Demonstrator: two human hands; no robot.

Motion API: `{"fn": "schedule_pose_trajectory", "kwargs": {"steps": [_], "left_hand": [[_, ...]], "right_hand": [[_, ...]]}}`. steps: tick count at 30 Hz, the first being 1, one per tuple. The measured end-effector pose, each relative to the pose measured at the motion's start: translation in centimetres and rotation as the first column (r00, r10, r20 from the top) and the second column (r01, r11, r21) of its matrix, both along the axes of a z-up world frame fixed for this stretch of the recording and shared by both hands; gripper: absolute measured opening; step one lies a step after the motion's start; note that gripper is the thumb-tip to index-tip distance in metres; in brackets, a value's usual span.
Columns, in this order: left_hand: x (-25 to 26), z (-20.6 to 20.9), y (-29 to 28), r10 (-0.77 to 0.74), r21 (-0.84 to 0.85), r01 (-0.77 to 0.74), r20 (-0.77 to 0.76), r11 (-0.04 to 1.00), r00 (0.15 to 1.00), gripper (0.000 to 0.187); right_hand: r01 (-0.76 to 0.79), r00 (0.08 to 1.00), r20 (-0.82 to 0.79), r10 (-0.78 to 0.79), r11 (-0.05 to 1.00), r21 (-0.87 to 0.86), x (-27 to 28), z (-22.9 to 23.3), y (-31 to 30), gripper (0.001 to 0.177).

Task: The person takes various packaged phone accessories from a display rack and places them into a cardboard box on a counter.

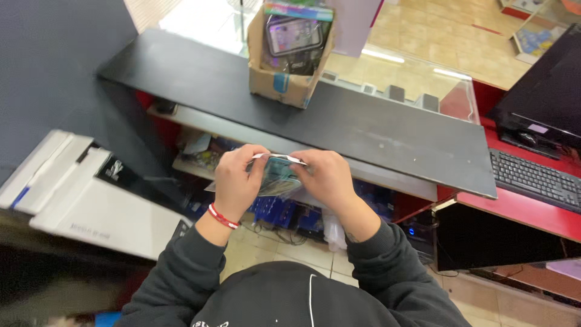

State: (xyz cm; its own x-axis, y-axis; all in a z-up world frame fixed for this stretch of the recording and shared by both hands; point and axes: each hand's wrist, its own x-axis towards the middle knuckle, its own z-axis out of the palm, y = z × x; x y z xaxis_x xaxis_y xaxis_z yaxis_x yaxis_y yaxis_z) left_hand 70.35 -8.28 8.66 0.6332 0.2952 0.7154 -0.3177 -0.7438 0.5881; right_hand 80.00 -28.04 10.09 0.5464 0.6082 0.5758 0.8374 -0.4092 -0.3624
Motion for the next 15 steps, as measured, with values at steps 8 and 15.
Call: {"fn": "schedule_pose_trajectory", "kwargs": {"steps": [8,15], "left_hand": [[9.0,0.5,4.2,0.016,0.056,-0.031,0.251,0.998,0.968,0.048],[17.9,-1.6,7.8,0.006,0.187,-0.03,0.127,0.982,0.992,0.054]], "right_hand": [[0.14,0.962,0.2,-0.184,0.966,0.217,10.8,6.4,1.5,0.025],[0.134,0.855,0.457,-0.244,0.957,0.259,20.7,12.1,6.1,0.028]]}}
